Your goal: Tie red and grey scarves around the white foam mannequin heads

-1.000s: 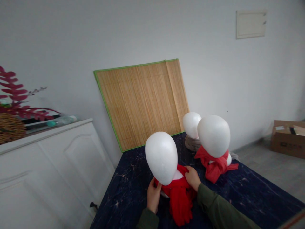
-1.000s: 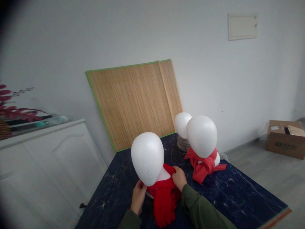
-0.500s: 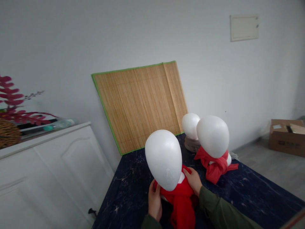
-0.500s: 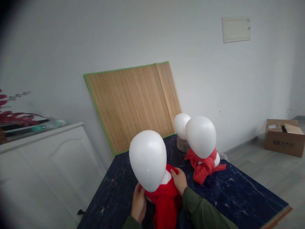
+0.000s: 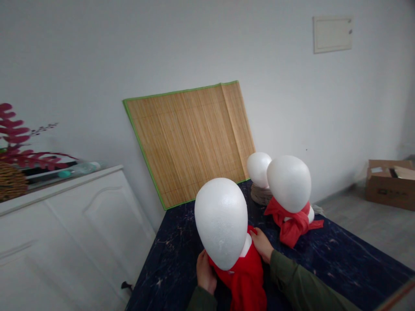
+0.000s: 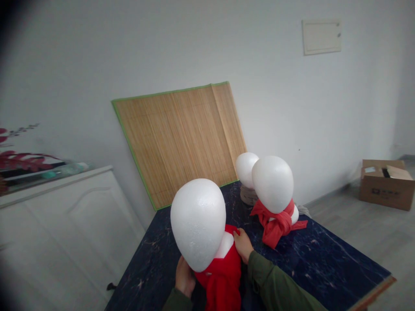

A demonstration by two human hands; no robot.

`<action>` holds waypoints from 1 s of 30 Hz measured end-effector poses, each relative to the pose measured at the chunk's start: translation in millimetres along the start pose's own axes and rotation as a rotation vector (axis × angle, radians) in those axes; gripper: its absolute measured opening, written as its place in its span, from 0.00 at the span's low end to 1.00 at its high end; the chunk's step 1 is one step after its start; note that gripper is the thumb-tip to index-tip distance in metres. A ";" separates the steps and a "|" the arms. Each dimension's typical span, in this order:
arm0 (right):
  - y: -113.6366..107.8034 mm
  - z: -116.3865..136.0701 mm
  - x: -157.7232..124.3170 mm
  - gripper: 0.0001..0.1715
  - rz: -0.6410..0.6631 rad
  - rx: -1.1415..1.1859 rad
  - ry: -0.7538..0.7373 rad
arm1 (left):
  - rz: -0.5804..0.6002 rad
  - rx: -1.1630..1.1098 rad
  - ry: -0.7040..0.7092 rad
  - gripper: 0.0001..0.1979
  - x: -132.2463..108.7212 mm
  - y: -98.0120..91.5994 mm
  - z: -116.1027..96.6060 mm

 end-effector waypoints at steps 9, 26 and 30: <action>0.7 -5.1 4.1 0.14 0.037 0.111 0.071 | 0.128 -0.212 -0.156 0.10 1.4 7.3 10.4; 35.6 7.9 -23.8 0.25 0.422 0.350 0.216 | 0.161 -0.159 -0.177 0.17 -7.2 16.0 5.4; 37.7 -1.2 -21.4 0.26 0.442 0.370 0.281 | 0.173 0.008 -0.121 0.18 0.2 12.3 2.8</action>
Point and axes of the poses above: each hand's wrist, its own x-axis towards the middle knuckle, its own y-axis out of the palm, z = x × y, the point moved 9 cm from there along x, towards the middle knuckle, and after that the axes turned 1 degree about -x, right-handed, at the moved point
